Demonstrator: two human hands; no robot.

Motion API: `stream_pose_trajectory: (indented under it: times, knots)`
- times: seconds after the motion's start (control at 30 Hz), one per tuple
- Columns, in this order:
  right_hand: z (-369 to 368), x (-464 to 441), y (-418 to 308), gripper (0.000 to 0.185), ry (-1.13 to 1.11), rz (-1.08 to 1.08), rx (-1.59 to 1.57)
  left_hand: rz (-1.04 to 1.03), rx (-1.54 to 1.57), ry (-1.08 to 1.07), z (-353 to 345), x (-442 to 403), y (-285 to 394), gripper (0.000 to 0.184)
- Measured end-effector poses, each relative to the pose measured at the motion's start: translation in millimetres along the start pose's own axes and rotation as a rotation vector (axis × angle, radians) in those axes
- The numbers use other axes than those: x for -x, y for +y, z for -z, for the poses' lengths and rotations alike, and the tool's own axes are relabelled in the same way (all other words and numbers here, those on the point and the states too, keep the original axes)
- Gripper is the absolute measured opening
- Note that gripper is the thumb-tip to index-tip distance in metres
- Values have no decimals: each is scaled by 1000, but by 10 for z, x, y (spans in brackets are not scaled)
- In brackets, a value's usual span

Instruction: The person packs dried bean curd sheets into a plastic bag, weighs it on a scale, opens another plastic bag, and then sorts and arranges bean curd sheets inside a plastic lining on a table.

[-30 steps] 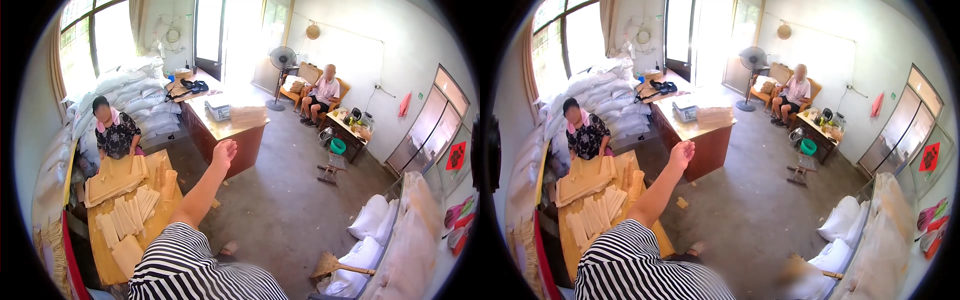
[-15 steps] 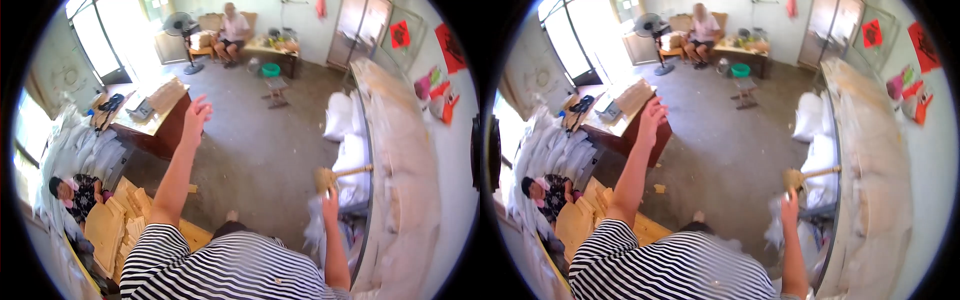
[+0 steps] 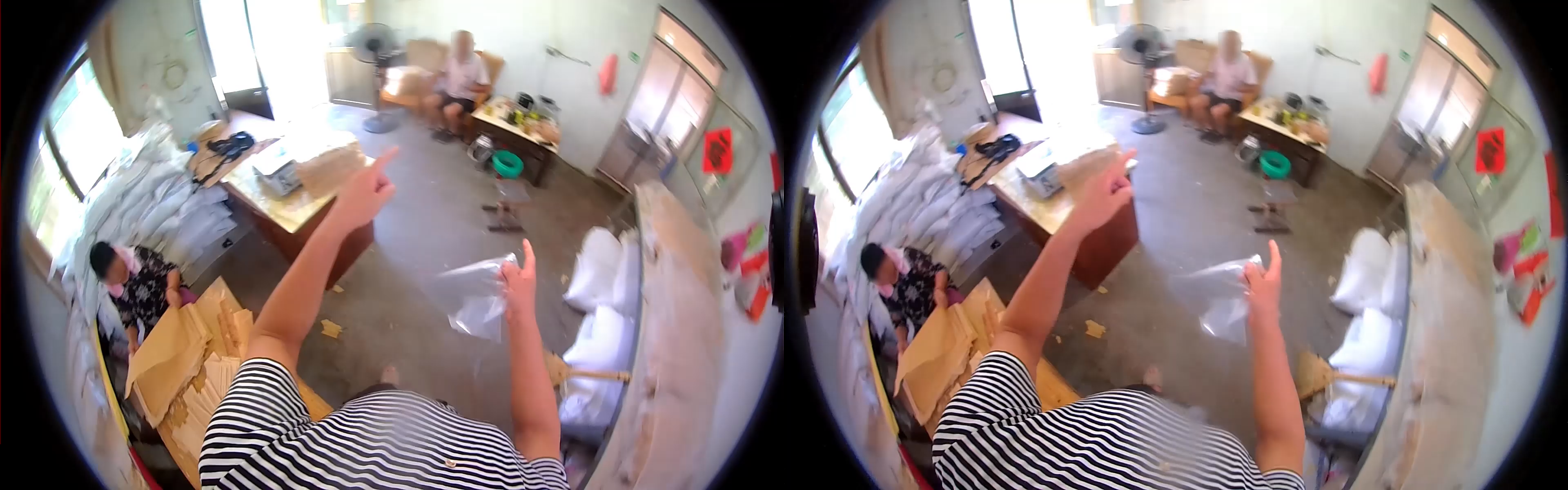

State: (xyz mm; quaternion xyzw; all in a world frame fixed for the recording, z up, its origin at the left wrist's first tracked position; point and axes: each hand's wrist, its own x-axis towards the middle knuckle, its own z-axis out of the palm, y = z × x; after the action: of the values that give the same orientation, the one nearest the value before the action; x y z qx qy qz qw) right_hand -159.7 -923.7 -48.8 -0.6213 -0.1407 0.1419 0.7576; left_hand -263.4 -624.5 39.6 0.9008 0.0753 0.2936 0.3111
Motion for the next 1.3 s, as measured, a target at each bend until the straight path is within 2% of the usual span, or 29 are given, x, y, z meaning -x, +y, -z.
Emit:
stream_pose_trajectory:
  times: [0.17,0.3,0.4,0.5,0.67,0.73,0.87,1.03,1.1,1.3]
  knots:
    - [-600,-689,198,67,-67,-77,5,40,-65,73,388,-272,-487,62]
    - [-1007,-1048,446,65,-116,-55,-27,93,-101,118,635,-279,-902,62]
    - [-1176,-1291,505,65,-180,-139,38,163,-135,162,775,-246,-1177,62]
    - [-1367,-1596,738,66,-221,-81,-37,238,-114,203,895,-213,-1382,64]
    - [-1657,-1969,861,67,-306,-175,59,408,-114,217,934,-229,-1712,66]
    - [-1788,-2123,912,66,-276,-106,34,428,-135,241,943,-312,-1785,66]
    - [-1835,-2608,1005,68,-403,-167,-21,468,-180,314,933,-597,-1843,67]
    - [-1928,-3266,1098,68,-380,-125,0,458,-289,335,894,-1195,-1938,68]
    - [-1764,-3524,1107,68,-322,-114,26,463,-229,374,836,-1421,-1908,70]
    - [-1859,-4119,1390,69,-378,-137,-36,446,-250,462,603,-1493,-2224,72]
